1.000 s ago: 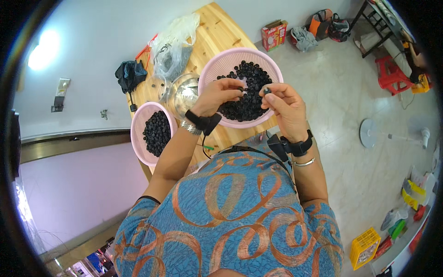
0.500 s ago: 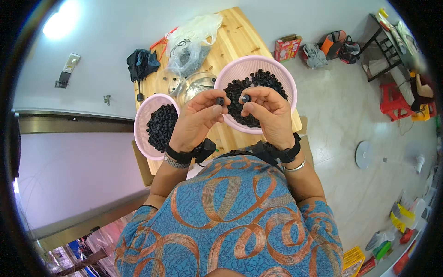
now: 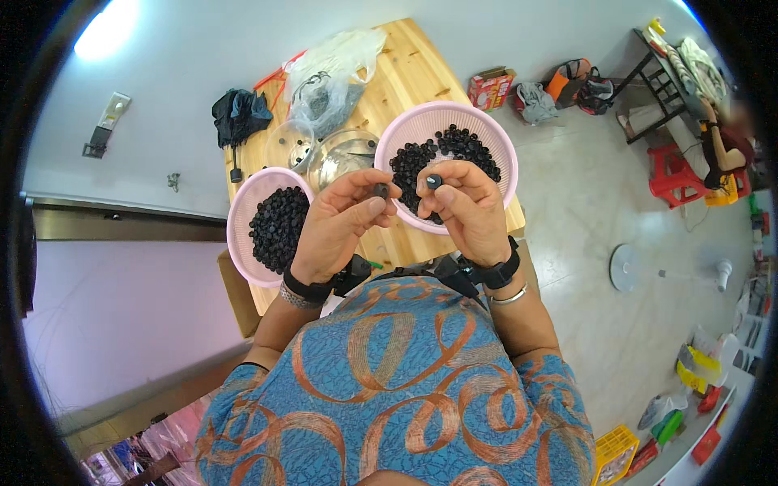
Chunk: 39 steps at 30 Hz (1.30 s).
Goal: The recorder is sorting and assembling small black circular plastic components by hand.
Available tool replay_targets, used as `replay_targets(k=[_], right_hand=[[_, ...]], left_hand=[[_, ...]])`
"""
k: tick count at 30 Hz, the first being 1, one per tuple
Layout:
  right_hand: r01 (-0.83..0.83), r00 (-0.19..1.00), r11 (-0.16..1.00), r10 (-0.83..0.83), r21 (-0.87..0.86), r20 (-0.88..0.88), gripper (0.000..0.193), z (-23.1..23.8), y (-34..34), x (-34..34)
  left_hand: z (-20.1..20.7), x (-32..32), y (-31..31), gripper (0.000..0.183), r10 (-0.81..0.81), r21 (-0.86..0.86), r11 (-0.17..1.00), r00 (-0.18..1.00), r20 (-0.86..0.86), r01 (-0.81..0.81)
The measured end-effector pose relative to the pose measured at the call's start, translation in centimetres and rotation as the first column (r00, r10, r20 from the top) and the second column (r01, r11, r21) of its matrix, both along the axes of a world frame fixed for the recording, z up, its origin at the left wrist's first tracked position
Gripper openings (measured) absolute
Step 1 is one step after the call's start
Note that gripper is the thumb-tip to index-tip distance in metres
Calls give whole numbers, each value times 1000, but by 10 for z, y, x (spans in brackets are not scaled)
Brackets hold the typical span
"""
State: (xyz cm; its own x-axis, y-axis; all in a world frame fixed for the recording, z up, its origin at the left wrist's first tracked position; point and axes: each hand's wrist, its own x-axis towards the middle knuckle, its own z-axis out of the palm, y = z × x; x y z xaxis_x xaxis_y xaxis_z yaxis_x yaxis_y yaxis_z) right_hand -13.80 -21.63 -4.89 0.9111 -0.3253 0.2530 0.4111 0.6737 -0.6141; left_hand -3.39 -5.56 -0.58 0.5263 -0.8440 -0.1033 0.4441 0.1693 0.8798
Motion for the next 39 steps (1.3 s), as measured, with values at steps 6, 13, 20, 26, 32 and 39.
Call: replay_targets(k=[6, 13, 20, 26, 32, 39], right_hand=[[28, 998, 999, -27, -18, 61, 23, 2, 9, -2], [108, 989, 968, -82, -225, 124, 27, 7, 18, -8], [134, 985, 950, -96, -282, 145, 30, 14, 25, -10], [106, 992, 957, -83, -271, 94, 29, 13, 30, -11], [157, 988, 941, -150, -300, 45, 30, 0, 29, -8], [267, 962, 924, -273, -272, 18, 26, 5, 39, 5]], left_hand=[[0, -4, 4, 28, -35, -64, 997, 994, 106, 42], [6, -8, 7, 28, -72, -68, 995, 993, 88, 78], [12, -14, 6, 30, -46, -173, 981, 969, 244, 90], [27, -8, 1, 26, 72, -86, 996, 685, 725, -14], [34, -7, 0, 22, 93, -74, 996, 527, 845, -57], [32, 1, -1, 20, 156, -121, 987, 469, 869, -104]])
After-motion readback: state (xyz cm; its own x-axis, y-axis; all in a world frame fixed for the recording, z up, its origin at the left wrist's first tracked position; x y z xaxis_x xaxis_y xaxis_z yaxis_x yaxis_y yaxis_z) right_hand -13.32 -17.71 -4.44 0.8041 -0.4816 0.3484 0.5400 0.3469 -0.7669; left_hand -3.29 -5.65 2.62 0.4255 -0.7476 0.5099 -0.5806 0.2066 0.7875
